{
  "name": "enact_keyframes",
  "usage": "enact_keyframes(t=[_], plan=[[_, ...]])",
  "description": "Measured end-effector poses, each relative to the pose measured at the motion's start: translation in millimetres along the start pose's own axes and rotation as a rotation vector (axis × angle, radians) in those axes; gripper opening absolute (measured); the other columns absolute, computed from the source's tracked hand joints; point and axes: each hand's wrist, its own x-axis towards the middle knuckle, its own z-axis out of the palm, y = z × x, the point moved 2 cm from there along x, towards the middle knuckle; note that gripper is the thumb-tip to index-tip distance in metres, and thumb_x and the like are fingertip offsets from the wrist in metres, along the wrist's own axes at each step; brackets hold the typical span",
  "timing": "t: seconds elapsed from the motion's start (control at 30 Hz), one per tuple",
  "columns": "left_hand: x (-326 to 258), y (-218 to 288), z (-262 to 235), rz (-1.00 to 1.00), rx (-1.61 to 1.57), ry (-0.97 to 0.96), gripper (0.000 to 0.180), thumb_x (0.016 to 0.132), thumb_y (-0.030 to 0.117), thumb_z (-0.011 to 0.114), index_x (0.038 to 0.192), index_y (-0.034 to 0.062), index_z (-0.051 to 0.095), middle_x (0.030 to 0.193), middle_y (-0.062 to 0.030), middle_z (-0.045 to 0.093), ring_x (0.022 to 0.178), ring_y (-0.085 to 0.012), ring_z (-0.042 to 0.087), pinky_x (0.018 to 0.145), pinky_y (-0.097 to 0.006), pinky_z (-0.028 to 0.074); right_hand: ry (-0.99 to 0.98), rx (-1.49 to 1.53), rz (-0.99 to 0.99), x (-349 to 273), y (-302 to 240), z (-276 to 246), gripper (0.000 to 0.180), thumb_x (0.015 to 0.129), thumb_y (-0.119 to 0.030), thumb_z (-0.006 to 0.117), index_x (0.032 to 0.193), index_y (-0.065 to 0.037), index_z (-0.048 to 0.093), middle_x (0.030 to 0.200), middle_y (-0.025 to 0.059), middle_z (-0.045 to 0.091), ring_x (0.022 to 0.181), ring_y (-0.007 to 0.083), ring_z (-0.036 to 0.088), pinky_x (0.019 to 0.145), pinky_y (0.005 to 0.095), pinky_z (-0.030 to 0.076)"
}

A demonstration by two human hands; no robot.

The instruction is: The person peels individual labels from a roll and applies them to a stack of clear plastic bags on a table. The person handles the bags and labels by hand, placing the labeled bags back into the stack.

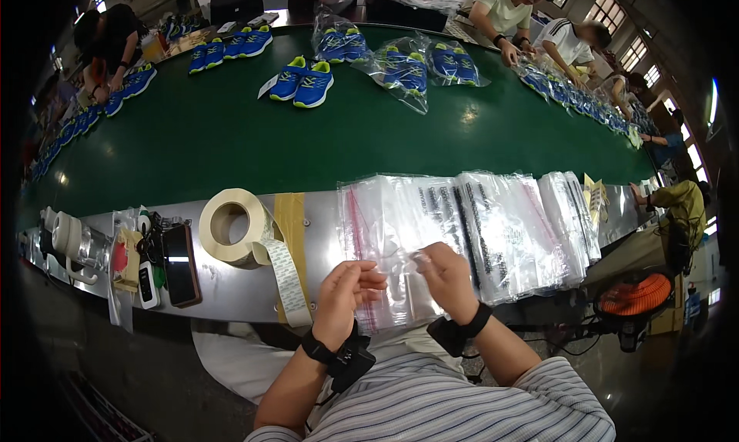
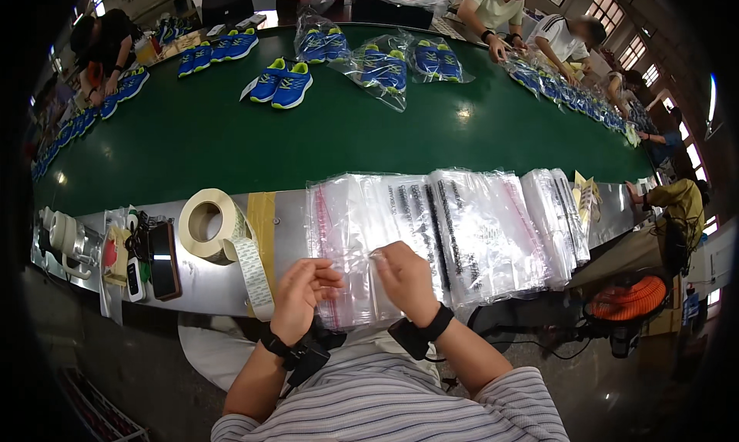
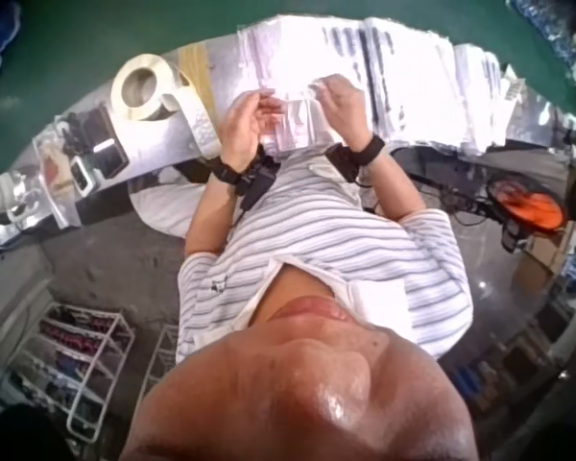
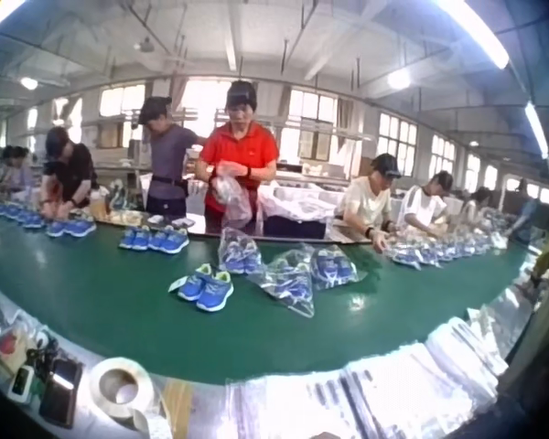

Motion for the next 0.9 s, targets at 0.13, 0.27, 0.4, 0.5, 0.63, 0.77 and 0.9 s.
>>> enact_keyframes(t=[0.13, 0.27, 0.4, 0.5, 0.63, 0.77, 0.9], plan=[[1, -13, 0, -0.118, 0.033, 0.032, 0.065, 0.097, 0.022, 0.045, 0.145, 0.0017, 0.007, 0.130, -0.0211, 0.046, 0.110, -0.0243, 0.054, 0.084, -0.035, 0.048, 0.392, 0.667, 0.596, 0, 49, -70, 0.013, 0.095, -0.014, 0.048, 0.095, -0.004, 0.056, 0.081, 0.0035, 0.061, 0.061, 0.0106, 0.058, 0.055, 0.0249, 0.047], [-17, -18, -12, 0.024, 0.122, 0.036, 0.065, 0.095, 0.020, 0.051, 0.145, 0.0021, 0.014, 0.136, -0.0204, 0.040, 0.115, -0.0230, 0.050, 0.090, -0.032, 0.044, 0.569, 0.176, 0.696, -59, 128, -155, 0.009, 0.089, -0.009, 0.051, 0.092, -0.001, 0.054, 0.080, 0.0070, 0.060, 0.062, 0.0156, 0.058, 0.060, 0.0262, 0.048], [-72, 14, -11, 0.352, 0.262, 0.179, 0.053, 0.087, -0.002, 0.050, 0.136, -0.0037, 0.031, 0.131, -0.0189, 0.042, 0.111, -0.0222, 0.050, 0.095, -0.034, 0.040, 0.658, -0.498, 0.640, -115, 171, -184, 0.018, 0.084, -0.003, 0.052, 0.101, 0.002, 0.052, 0.101, 0.0160, 0.055, 0.090, 0.0262, 0.056, 0.081, 0.0370, 0.045], [-93, 27, -44, 0.599, 0.794, 0.651, 0.052, 0.082, -0.002, 0.054, 0.131, -0.0036, 0.037, 0.127, -0.0157, 0.045, 0.109, -0.0230, 0.049, 0.092, -0.036, 0.039, 0.689, -0.751, 0.244, -81, 113, -148, 0.029, 0.082, -0.001, 0.055, 0.110, 0.002, 0.050, 0.119, 0.0186, 0.046, 0.109, 0.0319, 0.047, 0.095, 0.0424, 0.037], [-66, 5, -82, 0.333, 0.519, 0.498, 0.047, 0.081, 0.004, 0.064, 0.123, -0.0042, 0.044, 0.096, -0.0103, 0.063, 0.078, -0.0144, 0.060, 0.067, -0.027, 0.049, 0.215, -0.269, -0.107, -11, 25, -61, 0.023, 0.080, 0.002, 0.060, 0.103, -0.001, 0.056, 0.110, 0.0154, 0.055, 0.100, 0.0302, 0.054, 0.082, 0.0377, 0.046], [-52, -4, -87, 0.259, 0.445, 0.379, 0.024, 0.086, 0.009, 0.061, 0.107, -0.0018, 0.056, 0.087, -0.0048, 0.065, 0.070, -0.0097, 0.059, 0.064, -0.025, 0.048, -0.409, 0.311, -0.141, 19, -44, 24, 0.018, 0.084, -0.005, 0.062, 0.101, 0.000, 0.060, 0.093, 0.0122, 0.061, 0.080, 0.0232, 0.062, 0.072, 0.0319, 0.050], [-54, 20, -45, 0.231, -0.088, 0.386, 0.020, 0.090, 0.013, 0.059, 0.105, 0.0002, 0.057, 0.086, -0.0014, 0.062, 0.069, -0.0079, 0.057, 0.065, -0.024, 0.049, -0.861, 0.631, 0.035, 8, -77, 65, 0.023, 0.091, -0.020, 0.058, 0.101, 0.000, 0.059, 0.077, 0.0080, 0.061, 0.067, 0.0153, 0.059, 0.064, 0.0280, 0.047]])
